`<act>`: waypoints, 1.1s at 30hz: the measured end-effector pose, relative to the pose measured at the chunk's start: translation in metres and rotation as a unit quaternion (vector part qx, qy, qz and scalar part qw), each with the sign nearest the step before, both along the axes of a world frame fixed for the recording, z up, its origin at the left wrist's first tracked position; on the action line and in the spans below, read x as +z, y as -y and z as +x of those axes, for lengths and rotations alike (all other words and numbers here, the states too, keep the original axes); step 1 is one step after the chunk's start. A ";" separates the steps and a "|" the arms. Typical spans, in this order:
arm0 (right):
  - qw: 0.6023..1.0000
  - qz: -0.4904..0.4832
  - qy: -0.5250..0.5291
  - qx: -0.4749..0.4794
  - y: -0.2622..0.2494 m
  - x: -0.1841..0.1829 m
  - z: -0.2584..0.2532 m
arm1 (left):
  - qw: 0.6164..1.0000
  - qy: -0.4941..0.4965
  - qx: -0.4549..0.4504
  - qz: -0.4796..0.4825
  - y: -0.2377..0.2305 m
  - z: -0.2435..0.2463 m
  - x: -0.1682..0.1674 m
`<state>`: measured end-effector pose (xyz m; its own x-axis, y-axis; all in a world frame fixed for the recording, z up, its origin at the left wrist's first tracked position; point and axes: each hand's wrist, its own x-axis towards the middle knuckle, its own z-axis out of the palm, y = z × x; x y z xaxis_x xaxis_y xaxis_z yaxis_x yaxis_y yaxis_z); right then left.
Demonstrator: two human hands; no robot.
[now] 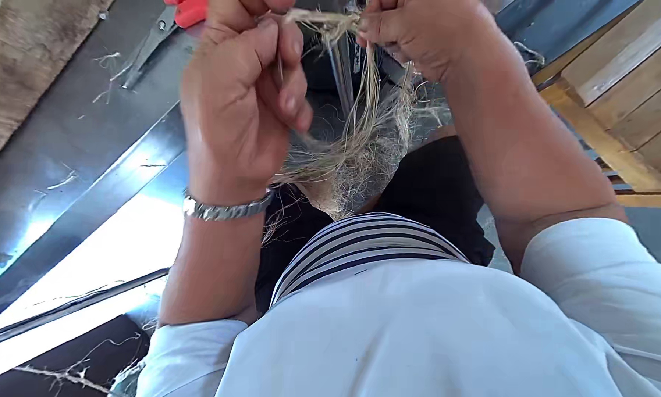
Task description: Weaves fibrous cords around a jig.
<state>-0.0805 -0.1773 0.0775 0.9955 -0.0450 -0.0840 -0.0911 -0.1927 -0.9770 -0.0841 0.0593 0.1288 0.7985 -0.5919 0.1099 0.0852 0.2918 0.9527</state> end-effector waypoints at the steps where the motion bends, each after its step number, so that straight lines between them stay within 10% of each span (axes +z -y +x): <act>1: 1.000 -0.013 -0.008 0.021 0.001 -0.001 -0.001 | 0.994 0.062 -0.018 0.093 -0.011 -0.004 0.012; 4: 0.996 -0.037 -0.020 0.078 -0.004 -0.018 -0.011 | 0.908 0.224 -0.045 0.352 -0.076 -0.017 0.025; 8: 0.997 0.002 -0.027 0.078 -0.017 -0.063 -0.020 | 0.801 0.189 0.119 0.556 -0.209 -0.019 -0.001; 13: 0.997 0.032 -0.046 0.048 -0.028 -0.096 -0.024 | 0.461 0.078 0.218 0.857 -0.269 -0.052 -0.014; 15: 0.998 0.023 -0.040 0.038 -0.027 -0.098 -0.025 | 0.492 0.202 0.222 0.817 -0.239 -0.062 -0.008; 19: 0.999 0.010 -0.022 0.035 -0.029 -0.094 -0.029 | 0.716 0.412 0.106 0.553 -0.131 -0.054 -0.009; 25: 0.999 -0.026 -0.011 0.019 -0.033 -0.089 -0.031 | 0.888 0.147 -0.063 0.431 0.018 0.025 -0.101; 33: 0.995 -0.091 0.022 0.028 -0.026 -0.092 -0.032 | 0.910 0.038 -0.060 0.409 0.043 0.037 -0.126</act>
